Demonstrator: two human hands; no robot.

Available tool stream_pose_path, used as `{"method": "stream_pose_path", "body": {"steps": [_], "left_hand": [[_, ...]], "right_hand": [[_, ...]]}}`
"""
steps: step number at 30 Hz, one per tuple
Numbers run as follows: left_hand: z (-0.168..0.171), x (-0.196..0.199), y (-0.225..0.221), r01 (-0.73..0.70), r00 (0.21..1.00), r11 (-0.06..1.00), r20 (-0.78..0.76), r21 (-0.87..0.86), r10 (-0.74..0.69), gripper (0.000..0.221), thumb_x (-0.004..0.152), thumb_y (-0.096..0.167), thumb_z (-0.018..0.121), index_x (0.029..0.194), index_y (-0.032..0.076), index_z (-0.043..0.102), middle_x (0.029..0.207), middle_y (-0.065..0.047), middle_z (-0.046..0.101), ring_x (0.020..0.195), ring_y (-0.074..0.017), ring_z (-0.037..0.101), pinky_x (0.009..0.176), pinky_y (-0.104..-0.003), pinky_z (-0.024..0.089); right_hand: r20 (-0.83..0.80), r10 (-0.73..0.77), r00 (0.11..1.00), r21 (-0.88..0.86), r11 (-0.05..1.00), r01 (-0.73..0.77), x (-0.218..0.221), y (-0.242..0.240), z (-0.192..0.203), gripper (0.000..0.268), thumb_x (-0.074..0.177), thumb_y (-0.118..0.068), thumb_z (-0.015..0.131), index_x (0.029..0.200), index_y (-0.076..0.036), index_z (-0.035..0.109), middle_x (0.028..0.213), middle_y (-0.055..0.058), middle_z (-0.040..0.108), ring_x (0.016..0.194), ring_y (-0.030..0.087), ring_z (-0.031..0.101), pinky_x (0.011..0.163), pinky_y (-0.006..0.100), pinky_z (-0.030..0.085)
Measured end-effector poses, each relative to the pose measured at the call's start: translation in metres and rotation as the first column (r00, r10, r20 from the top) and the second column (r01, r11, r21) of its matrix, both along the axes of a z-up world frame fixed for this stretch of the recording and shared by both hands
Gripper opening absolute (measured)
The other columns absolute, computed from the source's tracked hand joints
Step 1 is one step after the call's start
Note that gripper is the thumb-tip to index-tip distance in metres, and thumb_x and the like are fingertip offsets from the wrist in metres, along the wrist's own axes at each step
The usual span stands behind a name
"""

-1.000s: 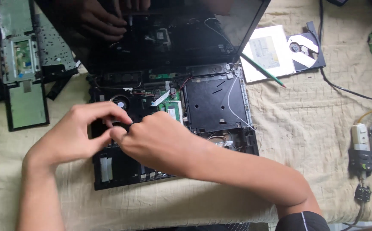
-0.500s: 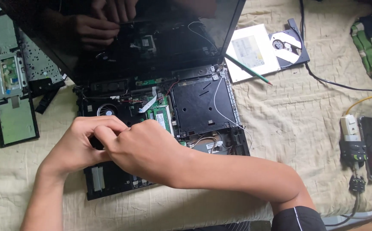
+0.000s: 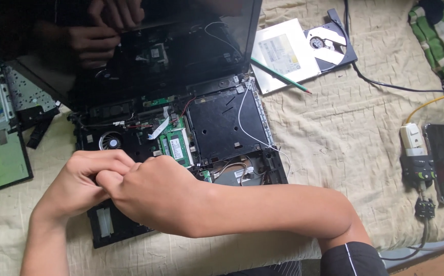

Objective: The person is servicing the cooling fan area of a laptop, specifically connecting and routing small internal wires and connectors.

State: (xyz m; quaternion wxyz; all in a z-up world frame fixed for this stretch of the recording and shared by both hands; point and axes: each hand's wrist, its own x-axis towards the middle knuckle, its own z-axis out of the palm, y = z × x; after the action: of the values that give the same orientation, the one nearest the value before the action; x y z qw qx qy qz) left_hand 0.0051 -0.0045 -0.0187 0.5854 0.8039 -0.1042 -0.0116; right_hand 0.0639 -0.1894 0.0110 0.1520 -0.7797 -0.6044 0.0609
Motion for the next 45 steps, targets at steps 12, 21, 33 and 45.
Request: {"method": "stream_pose_path", "body": {"steps": [12,21,33,45], "left_hand": [[0.010,-0.004,0.004,0.020,0.978,1.000,-0.206,-0.009,-0.022,0.021,0.065,-0.012,0.060,0.066,0.005,0.071,0.075,0.001,0.072,0.066,-0.0098,0.059,0.054,-0.026,0.045],[0.006,-0.002,0.009,0.081,0.968,0.996,-0.241,0.039,-0.070,0.013,0.081,0.001,0.062,0.079,0.007,0.074,0.079,0.001,0.075,0.072,-0.0105,0.066,0.064,-0.025,0.051],[-0.008,-0.008,0.016,0.020,0.978,0.994,-0.211,0.105,0.002,0.043,0.068,-0.012,0.054,0.099,0.004,0.079,0.105,-0.001,0.083,0.097,-0.0090,0.073,0.081,-0.023,0.057],[0.009,-0.001,0.004,0.041,0.989,0.996,-0.147,0.081,-0.028,0.028,0.064,0.000,0.085,0.089,0.009,0.081,0.083,0.001,0.081,0.072,-0.0090,0.066,0.062,-0.024,0.049]], "right_hand": [[0.280,-0.008,0.960,0.299,0.951,-0.080,-0.007,-0.011,0.026,0.018,0.084,0.003,0.069,0.076,-0.012,0.068,0.072,0.007,0.063,0.064,0.025,0.055,0.048,0.035,0.039],[0.411,-0.056,0.910,0.197,0.980,-0.029,-0.016,-0.009,0.028,0.025,0.087,0.000,0.063,0.068,-0.015,0.058,0.069,0.003,0.057,0.065,0.020,0.050,0.056,0.032,0.034],[0.483,-0.100,0.870,0.077,0.994,0.071,-0.017,-0.007,0.028,0.031,0.093,0.000,0.057,0.070,-0.020,0.052,0.067,-0.001,0.050,0.063,0.015,0.042,0.054,0.029,0.026],[0.193,-0.090,0.977,-0.002,0.996,0.092,-0.019,-0.001,0.013,0.036,0.085,-0.005,0.068,0.056,-0.026,0.062,0.057,-0.010,0.055,0.049,0.012,0.051,0.044,0.032,0.025]]}}
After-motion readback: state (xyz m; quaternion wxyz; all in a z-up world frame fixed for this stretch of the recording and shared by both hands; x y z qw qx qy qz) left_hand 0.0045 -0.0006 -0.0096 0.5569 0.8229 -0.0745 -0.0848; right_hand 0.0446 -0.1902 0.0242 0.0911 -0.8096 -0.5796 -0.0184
